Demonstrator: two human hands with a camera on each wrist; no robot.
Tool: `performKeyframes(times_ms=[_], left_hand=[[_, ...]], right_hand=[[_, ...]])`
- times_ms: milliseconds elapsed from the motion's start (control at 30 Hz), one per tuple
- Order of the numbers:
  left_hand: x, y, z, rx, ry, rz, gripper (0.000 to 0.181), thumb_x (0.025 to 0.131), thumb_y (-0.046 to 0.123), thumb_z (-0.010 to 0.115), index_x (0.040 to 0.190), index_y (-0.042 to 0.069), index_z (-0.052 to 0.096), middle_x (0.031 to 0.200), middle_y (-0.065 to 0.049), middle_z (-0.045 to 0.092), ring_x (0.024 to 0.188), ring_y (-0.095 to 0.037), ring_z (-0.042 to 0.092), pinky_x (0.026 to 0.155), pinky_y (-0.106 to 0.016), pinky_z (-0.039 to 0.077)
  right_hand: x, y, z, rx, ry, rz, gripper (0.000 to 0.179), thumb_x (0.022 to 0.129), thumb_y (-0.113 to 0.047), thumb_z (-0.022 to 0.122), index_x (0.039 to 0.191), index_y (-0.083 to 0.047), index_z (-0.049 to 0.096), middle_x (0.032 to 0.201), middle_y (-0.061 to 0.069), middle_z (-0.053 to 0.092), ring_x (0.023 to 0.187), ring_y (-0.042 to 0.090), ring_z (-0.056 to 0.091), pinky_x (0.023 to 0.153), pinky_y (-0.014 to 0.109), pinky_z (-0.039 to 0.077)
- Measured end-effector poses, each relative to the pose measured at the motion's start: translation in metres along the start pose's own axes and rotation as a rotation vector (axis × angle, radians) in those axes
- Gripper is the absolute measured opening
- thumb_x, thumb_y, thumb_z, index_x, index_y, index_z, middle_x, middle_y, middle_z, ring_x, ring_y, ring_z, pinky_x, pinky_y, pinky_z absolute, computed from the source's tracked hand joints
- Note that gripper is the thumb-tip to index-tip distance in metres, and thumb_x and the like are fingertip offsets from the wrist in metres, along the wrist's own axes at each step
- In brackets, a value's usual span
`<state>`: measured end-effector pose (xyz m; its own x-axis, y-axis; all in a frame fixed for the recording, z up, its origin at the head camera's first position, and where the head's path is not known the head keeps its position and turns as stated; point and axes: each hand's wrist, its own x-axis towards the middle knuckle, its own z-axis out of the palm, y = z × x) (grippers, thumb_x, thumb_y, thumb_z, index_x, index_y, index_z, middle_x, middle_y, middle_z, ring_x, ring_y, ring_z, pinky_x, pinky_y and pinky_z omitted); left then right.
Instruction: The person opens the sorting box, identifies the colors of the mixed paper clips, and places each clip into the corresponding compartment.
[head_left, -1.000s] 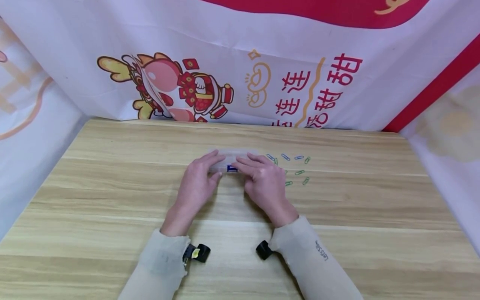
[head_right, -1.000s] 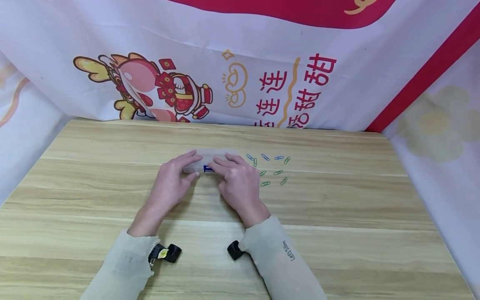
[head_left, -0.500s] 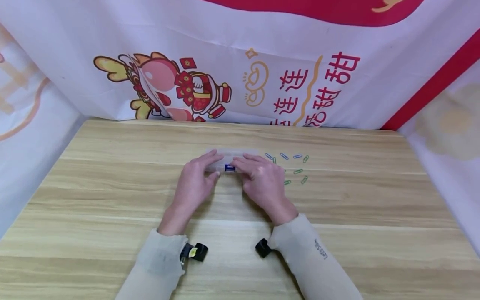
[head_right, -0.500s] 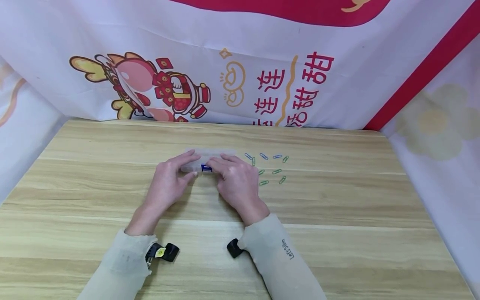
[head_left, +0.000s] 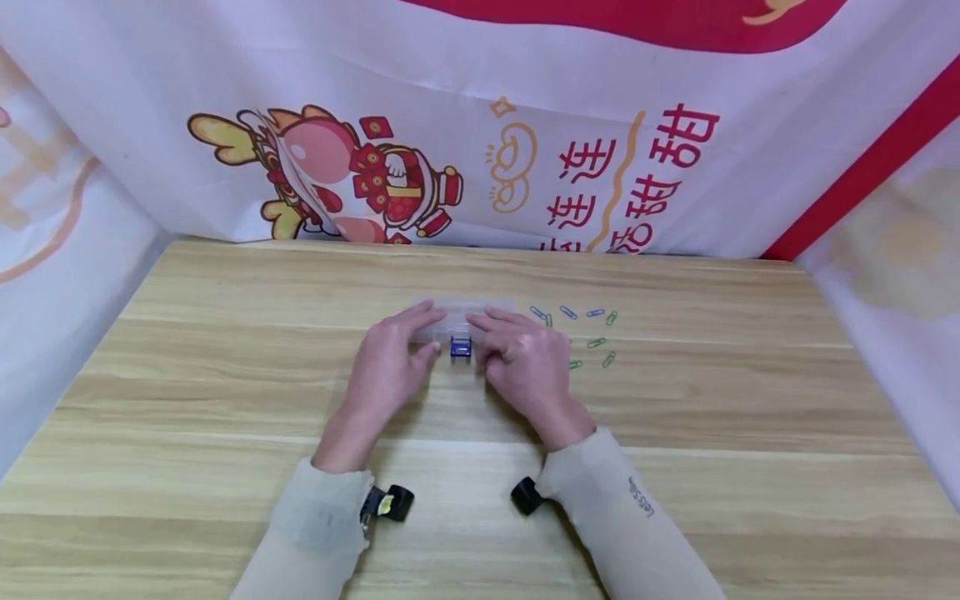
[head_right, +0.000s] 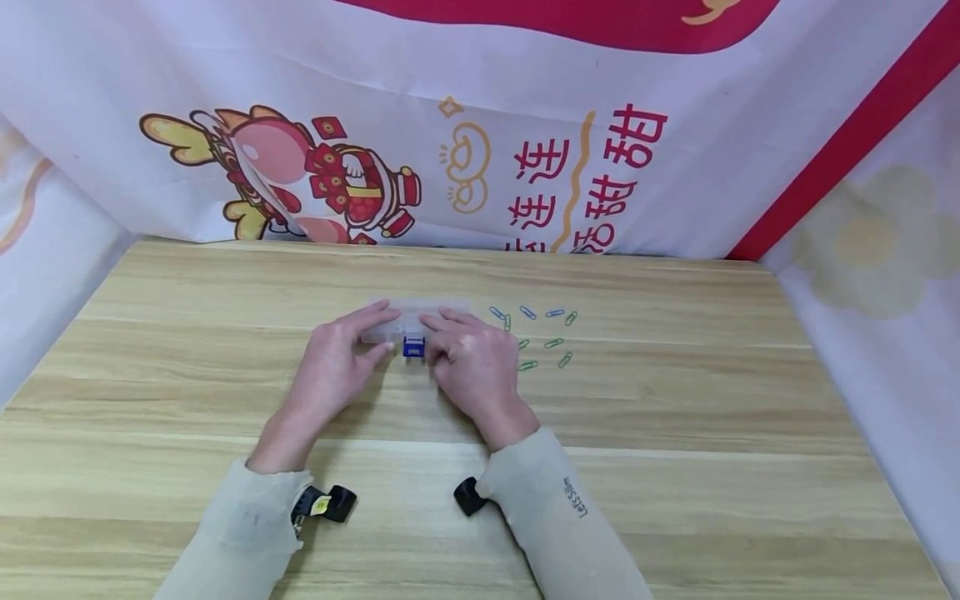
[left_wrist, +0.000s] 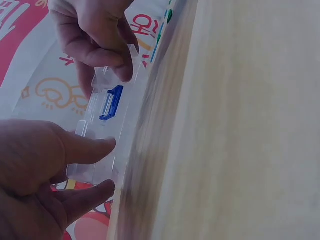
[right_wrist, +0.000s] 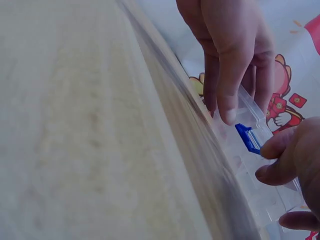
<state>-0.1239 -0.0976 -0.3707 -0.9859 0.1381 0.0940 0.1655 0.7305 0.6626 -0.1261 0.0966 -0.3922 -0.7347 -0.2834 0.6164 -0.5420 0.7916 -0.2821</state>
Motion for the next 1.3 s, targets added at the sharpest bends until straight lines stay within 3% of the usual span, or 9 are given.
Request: performKeyframes(times_ms=[100,200,367,533,833,1300], left_hand=[[0.0,0.0,-0.002,-0.006,-0.005,-0.001,0.049,0.096,0.001,0.077,0.142,0.014,0.07,0.162,-0.011,0.056,0.151,-0.039,0.052,0.126,-0.056,0.042],[0.0,-0.001,-0.004,-0.021,-0.007,0.0,0.051,0.094,-0.001,0.078,0.142,0.014,0.07,0.161,-0.011,0.056,0.151,-0.04,0.052,0.126,-0.056,0.042],[0.0,-0.004,-0.005,-0.033,-0.003,-0.002,0.051,0.093,-0.001,0.079,0.141,0.013,0.071,0.161,-0.012,0.056,0.151,-0.039,0.051,0.127,-0.055,0.041],[0.0,-0.005,-0.004,-0.036,0.001,0.0,0.052,0.092,-0.001,0.081,0.141,0.012,0.071,0.16,-0.012,0.057,0.151,-0.039,0.051,0.127,-0.055,0.04],[0.001,-0.004,-0.003,-0.029,0.003,-0.011,0.051,0.093,0.001,0.08,0.141,0.014,0.071,0.16,-0.01,0.057,0.151,-0.039,0.052,0.127,-0.054,0.041],[0.001,-0.007,-0.005,-0.059,-0.015,-0.016,0.052,0.093,0.003,0.08,0.143,0.014,0.07,0.162,-0.009,0.056,0.152,-0.037,0.051,0.127,-0.053,0.041]], right_hand=[[0.0,0.0,-0.001,0.024,-0.005,0.03,0.031,0.081,0.006,0.073,0.07,-0.022,0.081,0.114,-0.005,0.083,0.111,0.016,0.08,0.06,0.027,0.061],[0.0,0.0,-0.002,0.042,-0.024,0.064,0.02,0.085,-0.001,0.081,0.09,-0.02,0.084,0.114,-0.002,0.083,0.109,0.018,0.081,0.075,0.032,0.066],[0.0,0.005,-0.007,0.128,-0.099,0.143,0.038,0.084,-0.007,0.089,0.119,-0.018,0.081,0.123,0.004,0.082,0.115,0.025,0.079,0.099,0.041,0.064],[0.0,0.013,-0.012,0.222,-0.171,0.229,0.034,0.087,-0.008,0.088,0.119,-0.017,0.081,0.132,0.003,0.078,0.12,0.024,0.076,0.099,0.039,0.064],[0.003,0.018,-0.017,0.275,-0.256,0.339,0.032,0.091,-0.016,0.087,0.123,-0.018,0.081,0.144,0.0,0.072,0.131,0.025,0.07,0.106,0.039,0.061],[0.002,0.022,-0.016,0.338,-0.218,0.33,0.028,0.094,-0.02,0.086,0.121,-0.015,0.082,0.136,0.005,0.076,0.13,0.023,0.071,0.109,0.038,0.059]])
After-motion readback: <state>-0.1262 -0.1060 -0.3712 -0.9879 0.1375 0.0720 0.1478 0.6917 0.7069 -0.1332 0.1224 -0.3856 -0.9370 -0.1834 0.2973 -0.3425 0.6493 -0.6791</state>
